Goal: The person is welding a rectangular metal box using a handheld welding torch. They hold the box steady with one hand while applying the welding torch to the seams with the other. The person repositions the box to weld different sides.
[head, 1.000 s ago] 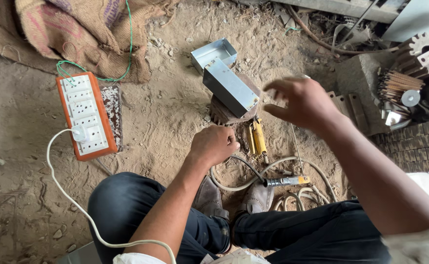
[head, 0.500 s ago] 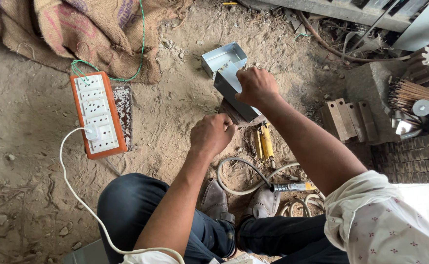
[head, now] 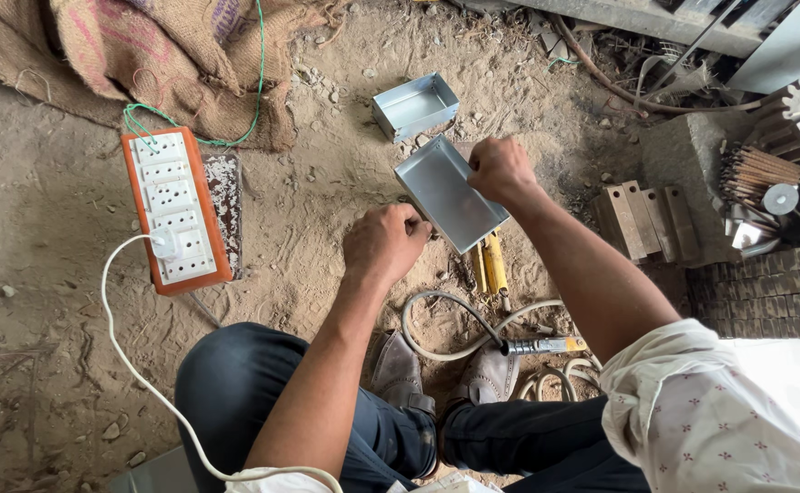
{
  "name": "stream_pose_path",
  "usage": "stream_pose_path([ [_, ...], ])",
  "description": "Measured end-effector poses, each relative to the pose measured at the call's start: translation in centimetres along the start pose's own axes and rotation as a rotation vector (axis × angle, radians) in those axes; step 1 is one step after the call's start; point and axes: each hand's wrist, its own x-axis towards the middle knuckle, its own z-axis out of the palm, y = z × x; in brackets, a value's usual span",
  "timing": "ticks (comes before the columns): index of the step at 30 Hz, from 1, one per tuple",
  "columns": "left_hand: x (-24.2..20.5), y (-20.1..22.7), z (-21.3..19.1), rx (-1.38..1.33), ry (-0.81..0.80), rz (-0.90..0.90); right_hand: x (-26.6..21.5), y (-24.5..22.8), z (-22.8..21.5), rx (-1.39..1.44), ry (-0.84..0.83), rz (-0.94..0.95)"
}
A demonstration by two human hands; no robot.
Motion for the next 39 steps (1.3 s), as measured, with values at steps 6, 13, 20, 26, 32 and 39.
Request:
stream_pose_path([
  [6, 0.2, 0.0, 0.0, 0.005, 0.018, 0.002, 0.5, 2.5, 1.6, 0.208, 0.227, -0.078],
  [13, 0.1, -0.1, 0.4, 0.032, -0.01, 0.019, -4.9, 3.6, -4.1, 0.155, 0.18, -0.252],
  [20, -0.6, 0.4, 0.2, 0.056, -0.046, 0.039, -19.0, 5.2, -11.8, -0.159, -0.29, -0.087],
  [26, -1.3, 1.6, 0.6, 0.069, 0.001, 0.07, -22.0, 6.5, -10.7, -0.076, -0.39, -0.184],
  [32, -1.5, 2.2, 0.9, 0.029, 0.043, 0.065, -21.2, 8.5, -8.8, -0.128, -0.407, -0.141],
  [39, -1.4, 2.0, 1.8, 0.037, 0.071, 0.045, -21.9, 9.1, -9.2, -0.008, -0.368, -0.227],
])
